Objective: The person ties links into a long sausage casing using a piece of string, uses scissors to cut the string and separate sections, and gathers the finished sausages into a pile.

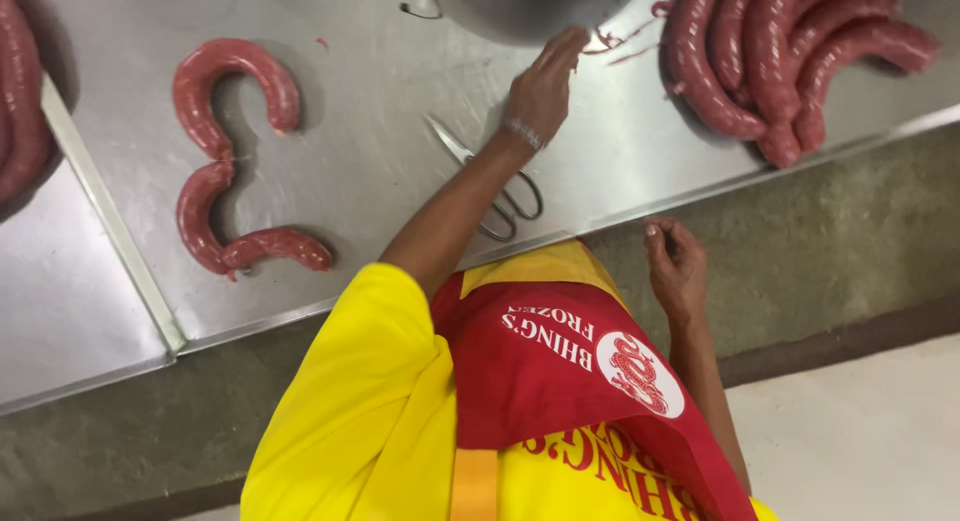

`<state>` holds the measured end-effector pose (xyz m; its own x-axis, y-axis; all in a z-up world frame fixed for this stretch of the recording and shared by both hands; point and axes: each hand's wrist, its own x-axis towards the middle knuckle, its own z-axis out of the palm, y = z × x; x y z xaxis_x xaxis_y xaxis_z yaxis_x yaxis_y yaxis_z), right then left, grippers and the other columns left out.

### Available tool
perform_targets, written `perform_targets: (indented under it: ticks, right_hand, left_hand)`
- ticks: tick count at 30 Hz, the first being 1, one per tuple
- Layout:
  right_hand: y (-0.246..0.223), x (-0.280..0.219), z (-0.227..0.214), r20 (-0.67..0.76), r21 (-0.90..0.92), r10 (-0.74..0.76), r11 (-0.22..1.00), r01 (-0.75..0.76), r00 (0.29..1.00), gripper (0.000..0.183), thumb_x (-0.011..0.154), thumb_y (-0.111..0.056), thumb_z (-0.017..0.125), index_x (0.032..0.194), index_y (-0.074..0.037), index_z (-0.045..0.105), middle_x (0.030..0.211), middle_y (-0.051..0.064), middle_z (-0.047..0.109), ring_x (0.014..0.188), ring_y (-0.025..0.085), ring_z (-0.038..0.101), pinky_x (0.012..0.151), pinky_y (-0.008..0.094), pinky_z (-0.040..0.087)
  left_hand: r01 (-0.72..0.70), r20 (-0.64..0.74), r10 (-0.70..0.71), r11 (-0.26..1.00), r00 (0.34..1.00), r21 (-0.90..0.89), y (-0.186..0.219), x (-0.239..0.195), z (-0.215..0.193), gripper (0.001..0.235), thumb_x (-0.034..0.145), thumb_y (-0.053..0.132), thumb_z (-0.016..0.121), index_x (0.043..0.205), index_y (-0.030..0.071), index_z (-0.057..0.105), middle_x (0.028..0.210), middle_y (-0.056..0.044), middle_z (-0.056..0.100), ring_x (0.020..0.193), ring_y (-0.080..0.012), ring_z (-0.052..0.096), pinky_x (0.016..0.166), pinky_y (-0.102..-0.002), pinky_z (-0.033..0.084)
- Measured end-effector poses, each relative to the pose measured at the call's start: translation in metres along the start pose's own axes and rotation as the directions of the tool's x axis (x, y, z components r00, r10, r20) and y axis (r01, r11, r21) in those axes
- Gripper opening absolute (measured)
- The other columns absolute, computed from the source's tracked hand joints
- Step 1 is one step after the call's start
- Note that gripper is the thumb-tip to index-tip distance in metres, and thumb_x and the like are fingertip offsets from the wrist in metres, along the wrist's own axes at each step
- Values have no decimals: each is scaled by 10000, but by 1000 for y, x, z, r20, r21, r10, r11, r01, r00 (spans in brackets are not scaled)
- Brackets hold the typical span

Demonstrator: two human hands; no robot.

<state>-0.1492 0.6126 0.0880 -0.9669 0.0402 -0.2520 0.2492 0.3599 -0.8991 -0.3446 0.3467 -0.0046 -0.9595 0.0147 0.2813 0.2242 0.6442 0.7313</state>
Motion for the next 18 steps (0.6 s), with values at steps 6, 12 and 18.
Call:
perform_targets:
  ticks: [6, 12, 18]
  right_hand:
    - [-27, 102, 16, 50, -742, -520, 552, 380, 853, 444, 1008, -106, 750, 1432, -23, 644, 1095, 214, 667, 858, 349, 672, 744, 455, 535]
    - [-26, 204, 17, 262, -818, -799, 115, 564, 542, 444, 873, 56, 687, 1310, -23, 715, 1319, 329, 599, 930, 389, 729, 637, 392, 580]
    - [-102, 180, -3, 563, -644, 40, 648, 408, 825, 160, 949, -88, 772, 1088, -14, 745, 835, 164, 698, 729, 243, 646, 700, 404, 516]
  left_hand:
    - [-151, -84, 189, 931, 978, 333, -3, -76, -118, 809, 754, 221, 754, 1510, 140, 479, 1626, -106, 253, 1360, -347, 555, 1010, -514, 531]
    - [195, -157, -276, 896, 948, -399, -34, -117, -157, 495, 1022, 58, 674, 1483, 145, 517, 1615, -89, 426, 1274, -208, 703, 990, -338, 622]
    - [445, 147, -456, 664, 878, -600, -26, -108, -142, 442, 902, 172, 778, 1299, 97, 598, 1230, -107, 680, 1089, -206, 742, 833, -337, 631]
